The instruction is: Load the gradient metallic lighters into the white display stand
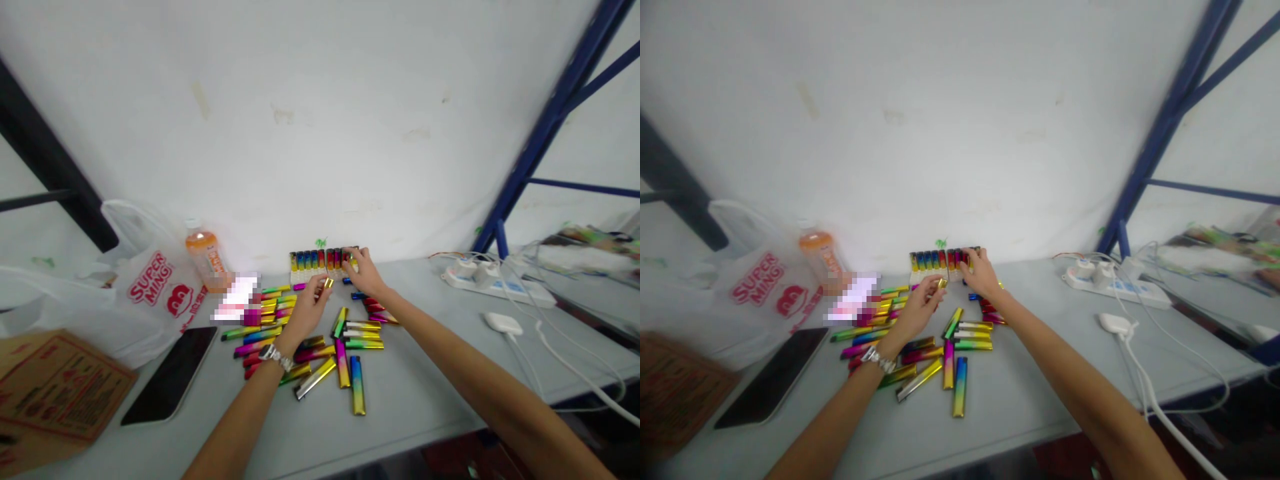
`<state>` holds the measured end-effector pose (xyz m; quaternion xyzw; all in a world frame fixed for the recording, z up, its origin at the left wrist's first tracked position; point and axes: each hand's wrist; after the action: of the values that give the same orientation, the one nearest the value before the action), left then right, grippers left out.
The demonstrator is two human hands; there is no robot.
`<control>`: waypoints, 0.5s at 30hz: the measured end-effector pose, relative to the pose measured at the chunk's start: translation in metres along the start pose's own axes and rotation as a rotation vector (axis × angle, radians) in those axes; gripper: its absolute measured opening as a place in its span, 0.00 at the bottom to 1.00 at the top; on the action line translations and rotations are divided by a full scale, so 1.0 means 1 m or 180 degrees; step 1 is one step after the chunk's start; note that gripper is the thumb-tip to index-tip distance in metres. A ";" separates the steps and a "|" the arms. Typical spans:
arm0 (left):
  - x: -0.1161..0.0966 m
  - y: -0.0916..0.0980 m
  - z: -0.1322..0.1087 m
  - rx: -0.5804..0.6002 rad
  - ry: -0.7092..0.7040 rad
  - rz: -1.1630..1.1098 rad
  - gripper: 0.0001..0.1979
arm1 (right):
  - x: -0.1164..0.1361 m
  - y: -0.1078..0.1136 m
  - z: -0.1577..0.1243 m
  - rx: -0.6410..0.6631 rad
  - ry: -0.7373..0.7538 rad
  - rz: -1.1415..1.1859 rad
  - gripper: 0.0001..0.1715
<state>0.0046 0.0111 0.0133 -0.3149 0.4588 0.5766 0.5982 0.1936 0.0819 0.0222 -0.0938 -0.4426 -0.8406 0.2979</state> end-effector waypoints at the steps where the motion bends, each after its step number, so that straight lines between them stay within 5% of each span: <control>1: -0.003 0.000 0.004 -0.0051 0.0048 -0.0270 0.18 | 0.009 0.002 -0.006 0.0054 -0.0184 0.0373 0.22; 7: -0.012 -0.004 0.014 -0.0700 0.0090 -0.1338 0.20 | 0.055 0.009 -0.041 0.1037 -0.0585 0.2369 0.26; 11: -0.002 -0.001 0.005 -0.0657 -0.0031 -0.1145 0.17 | 0.058 0.005 -0.047 0.0605 -0.0700 0.2836 0.23; 15: 0.003 0.006 -0.008 -0.0013 -0.0083 -0.0104 0.13 | 0.053 -0.001 -0.050 0.0230 -0.0851 0.2822 0.19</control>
<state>-0.0027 0.0062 0.0082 -0.3160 0.4446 0.5718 0.6128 0.1560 0.0206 0.0144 -0.3711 -0.4233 -0.5967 0.5719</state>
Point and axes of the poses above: each hand's wrist, its own z-axis towards the middle knuckle, its own y-axis out of the back of the hand, x = y × z, and after that the axes turned 12 degrees about -z, right-handed
